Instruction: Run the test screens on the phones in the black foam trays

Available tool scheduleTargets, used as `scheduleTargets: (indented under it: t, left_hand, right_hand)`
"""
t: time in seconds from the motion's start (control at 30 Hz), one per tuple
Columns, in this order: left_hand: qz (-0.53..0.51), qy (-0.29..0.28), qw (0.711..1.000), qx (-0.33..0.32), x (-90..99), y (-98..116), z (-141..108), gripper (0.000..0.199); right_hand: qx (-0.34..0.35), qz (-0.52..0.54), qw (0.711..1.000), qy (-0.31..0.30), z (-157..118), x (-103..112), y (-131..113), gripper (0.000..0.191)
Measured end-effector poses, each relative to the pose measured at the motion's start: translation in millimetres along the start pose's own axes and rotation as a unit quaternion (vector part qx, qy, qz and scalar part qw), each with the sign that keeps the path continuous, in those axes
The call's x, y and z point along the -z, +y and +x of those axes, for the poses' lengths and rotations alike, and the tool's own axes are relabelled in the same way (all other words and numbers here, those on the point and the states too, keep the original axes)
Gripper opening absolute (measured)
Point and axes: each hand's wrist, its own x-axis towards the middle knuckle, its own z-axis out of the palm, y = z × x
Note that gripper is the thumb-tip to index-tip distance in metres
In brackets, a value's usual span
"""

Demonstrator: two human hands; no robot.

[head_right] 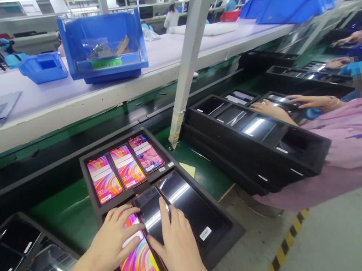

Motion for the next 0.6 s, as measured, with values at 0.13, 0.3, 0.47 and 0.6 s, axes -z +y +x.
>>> scheduleTargets:
  t: [0.13,0.3,0.47,0.6]
  left_hand:
    - [-0.013,0.019,1.0,0.01,-2.1,-4,-4,0.028]
    - [-0.01,0.029,0.999,0.025,-4.8,-6,-3,0.027]
    - [0.009,0.026,1.0,0.01,-2.9,-2,-3,0.028]
    - [0.027,0.014,0.999,0.026,-2.2,2,-2,0.027]
  right_hand:
    - [-0.041,-0.003,0.998,0.053,8,17,26,0.053]
    - [-0.075,-0.091,0.992,0.034,12,15,53,0.051]
    - [-0.074,-0.137,0.988,0.016,10,4,53,0.05]
    - [-0.06,-0.146,0.987,0.004,15,5,52,0.05]
